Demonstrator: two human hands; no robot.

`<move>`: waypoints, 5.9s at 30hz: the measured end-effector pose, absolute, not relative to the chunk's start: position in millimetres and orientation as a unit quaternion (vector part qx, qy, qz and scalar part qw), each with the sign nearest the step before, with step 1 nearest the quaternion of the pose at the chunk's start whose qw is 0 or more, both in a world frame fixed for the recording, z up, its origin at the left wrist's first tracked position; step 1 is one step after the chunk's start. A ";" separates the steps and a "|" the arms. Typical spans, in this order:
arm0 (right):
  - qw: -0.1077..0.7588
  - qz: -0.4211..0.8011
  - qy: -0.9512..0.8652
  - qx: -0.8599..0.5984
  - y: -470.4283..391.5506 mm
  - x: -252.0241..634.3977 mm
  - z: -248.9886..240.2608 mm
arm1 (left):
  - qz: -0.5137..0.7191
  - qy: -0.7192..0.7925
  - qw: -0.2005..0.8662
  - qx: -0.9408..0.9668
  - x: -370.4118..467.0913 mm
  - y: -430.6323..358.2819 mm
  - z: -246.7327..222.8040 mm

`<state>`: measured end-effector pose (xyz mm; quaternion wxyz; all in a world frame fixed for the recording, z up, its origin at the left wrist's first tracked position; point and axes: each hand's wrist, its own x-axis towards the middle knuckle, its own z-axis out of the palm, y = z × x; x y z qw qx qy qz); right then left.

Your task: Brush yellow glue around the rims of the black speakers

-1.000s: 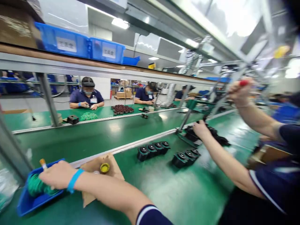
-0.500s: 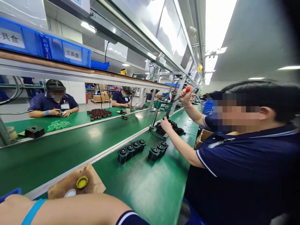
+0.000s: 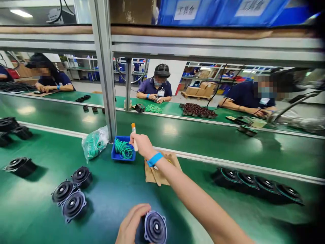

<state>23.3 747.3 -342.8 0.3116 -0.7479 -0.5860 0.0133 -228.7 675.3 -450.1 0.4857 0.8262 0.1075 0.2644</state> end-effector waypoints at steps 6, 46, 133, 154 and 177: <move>0.474 0.073 -0.510 -0.714 653.0 -1.0 -323.0 | 0.246 0.104 0.484 0.833 -230.7 674.3 -441.2; 0.352 -0.210 -0.736 -0.539 496.6 -70.0 -423.8 | 0.428 0.062 0.103 0.896 -223.7 626.6 -434.9; 0.642 0.340 -0.201 -0.657 498.7 -21.5 -400.2 | 0.106 0.130 0.462 0.871 -170.7 673.2 -428.5; 0.552 0.187 -0.464 -0.668 503.3 -9.8 -390.4 | 0.140 0.148 0.504 0.839 -174.4 670.2 -431.5; 0.709 0.109 -0.309 -0.624 505.6 -47.8 -366.1 | 0.399 0.005 0.300 0.867 -176.4 668.9 -422.2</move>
